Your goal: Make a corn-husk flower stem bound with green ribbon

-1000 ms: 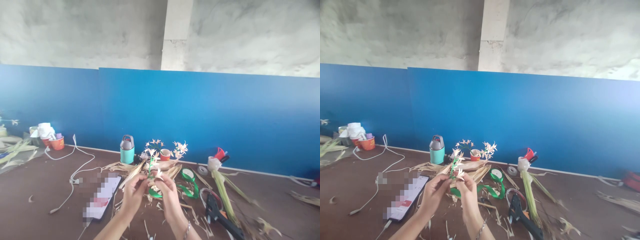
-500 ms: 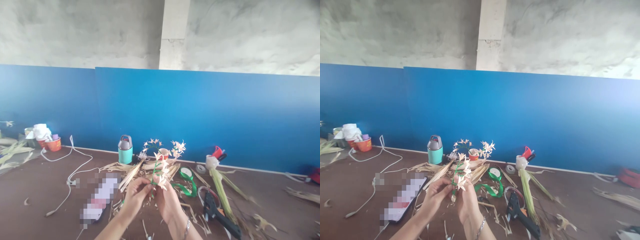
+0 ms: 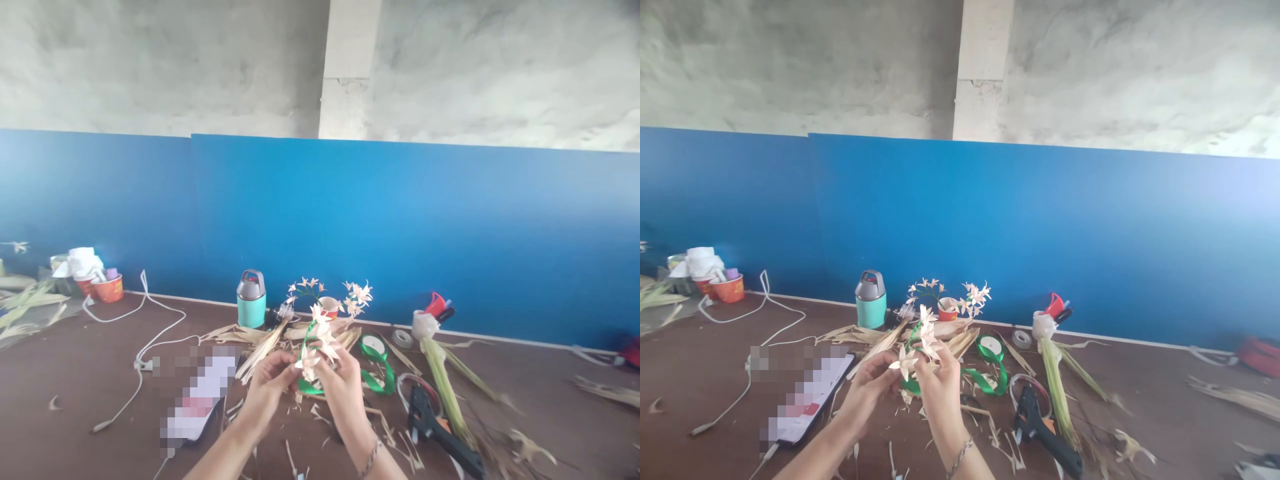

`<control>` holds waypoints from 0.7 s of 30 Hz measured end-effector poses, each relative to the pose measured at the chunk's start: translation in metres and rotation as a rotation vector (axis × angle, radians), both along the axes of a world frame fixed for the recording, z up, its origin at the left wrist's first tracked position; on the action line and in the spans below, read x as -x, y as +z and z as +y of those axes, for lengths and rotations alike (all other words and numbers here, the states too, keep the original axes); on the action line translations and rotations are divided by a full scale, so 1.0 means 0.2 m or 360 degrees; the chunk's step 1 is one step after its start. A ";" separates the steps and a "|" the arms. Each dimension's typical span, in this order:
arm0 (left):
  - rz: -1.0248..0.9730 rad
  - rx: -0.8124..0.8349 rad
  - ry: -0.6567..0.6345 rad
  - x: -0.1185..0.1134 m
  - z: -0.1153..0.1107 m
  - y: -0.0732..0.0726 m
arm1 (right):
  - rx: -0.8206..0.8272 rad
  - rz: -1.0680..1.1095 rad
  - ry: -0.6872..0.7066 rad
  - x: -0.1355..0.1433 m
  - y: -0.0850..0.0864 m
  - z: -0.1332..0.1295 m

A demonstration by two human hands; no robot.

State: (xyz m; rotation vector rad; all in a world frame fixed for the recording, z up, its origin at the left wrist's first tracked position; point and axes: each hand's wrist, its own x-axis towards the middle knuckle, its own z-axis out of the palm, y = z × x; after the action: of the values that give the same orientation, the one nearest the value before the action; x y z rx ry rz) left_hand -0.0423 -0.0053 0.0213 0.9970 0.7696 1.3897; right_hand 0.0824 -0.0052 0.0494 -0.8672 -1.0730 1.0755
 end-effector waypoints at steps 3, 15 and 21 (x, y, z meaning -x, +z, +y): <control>-0.0186 0.0113 -0.0097 -0.01 0.00 -0.01 | 0.0150 0.0164 0.0144 0.00 0.00 0.00; -0.0294 0.0195 -0.0111 0.00 0.00 0.01 | 0.0164 0.0174 0.0203 -0.01 0.02 -0.01; -0.0126 0.0065 0.0020 0.00 0.01 0.00 | 0.0317 0.0270 0.0334 0.00 0.00 0.00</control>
State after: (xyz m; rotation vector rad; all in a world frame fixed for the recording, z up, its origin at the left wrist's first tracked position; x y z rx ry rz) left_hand -0.0415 -0.0043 0.0211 0.9014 0.7434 1.4107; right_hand 0.0822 -0.0056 0.0498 -0.8153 -0.9397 1.4253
